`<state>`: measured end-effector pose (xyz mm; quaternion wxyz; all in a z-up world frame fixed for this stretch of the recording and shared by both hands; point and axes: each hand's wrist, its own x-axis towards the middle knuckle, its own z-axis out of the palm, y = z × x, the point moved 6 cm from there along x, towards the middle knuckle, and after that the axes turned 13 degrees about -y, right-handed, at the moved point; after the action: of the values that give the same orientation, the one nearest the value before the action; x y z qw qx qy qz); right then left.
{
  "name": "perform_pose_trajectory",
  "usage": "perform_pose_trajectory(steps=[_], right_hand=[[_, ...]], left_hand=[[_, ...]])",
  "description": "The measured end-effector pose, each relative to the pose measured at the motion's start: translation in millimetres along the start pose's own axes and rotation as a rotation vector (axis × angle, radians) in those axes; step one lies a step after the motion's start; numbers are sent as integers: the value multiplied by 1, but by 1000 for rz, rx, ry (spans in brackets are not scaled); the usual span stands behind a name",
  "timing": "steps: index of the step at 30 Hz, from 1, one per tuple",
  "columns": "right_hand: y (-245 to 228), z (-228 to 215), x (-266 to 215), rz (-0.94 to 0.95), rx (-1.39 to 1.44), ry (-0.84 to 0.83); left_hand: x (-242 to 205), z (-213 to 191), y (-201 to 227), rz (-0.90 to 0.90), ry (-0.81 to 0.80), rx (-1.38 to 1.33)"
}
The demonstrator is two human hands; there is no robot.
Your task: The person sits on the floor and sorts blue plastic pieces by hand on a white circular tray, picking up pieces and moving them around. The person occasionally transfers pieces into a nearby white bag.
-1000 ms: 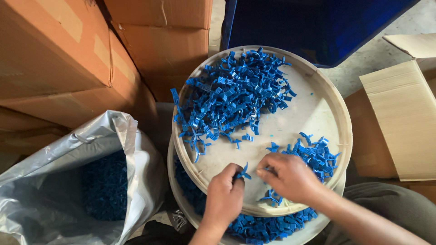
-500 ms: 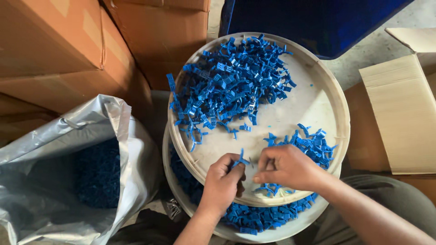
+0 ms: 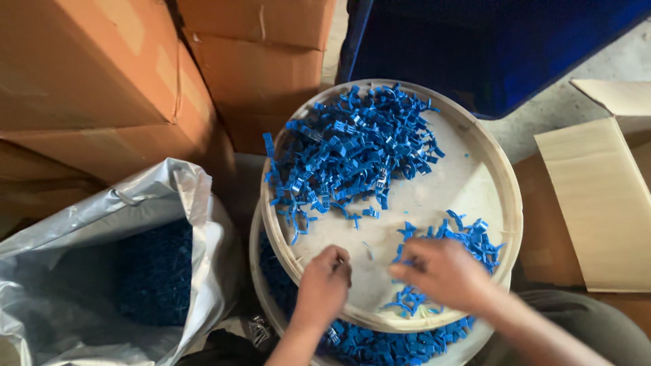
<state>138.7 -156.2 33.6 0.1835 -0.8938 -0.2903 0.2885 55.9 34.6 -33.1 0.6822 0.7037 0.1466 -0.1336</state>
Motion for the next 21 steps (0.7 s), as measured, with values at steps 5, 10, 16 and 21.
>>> perform_pose_trajectory(steps=[5, 10, 16, 21], right_hand=[[33, -31, -3, -87, -408, 117], [11, -1, 14, -213, -376, 259], [-51, 25, 64, -293, -573, 361], [-39, 45, 54, -164, -596, 268]], left_hand=[[5, -20, 9, 42, 58, -683], [0, -46, 19, 142, 177, -801], [-8, -46, -9, 22, 251, -795], [-37, -24, -45, -98, 98, -862]])
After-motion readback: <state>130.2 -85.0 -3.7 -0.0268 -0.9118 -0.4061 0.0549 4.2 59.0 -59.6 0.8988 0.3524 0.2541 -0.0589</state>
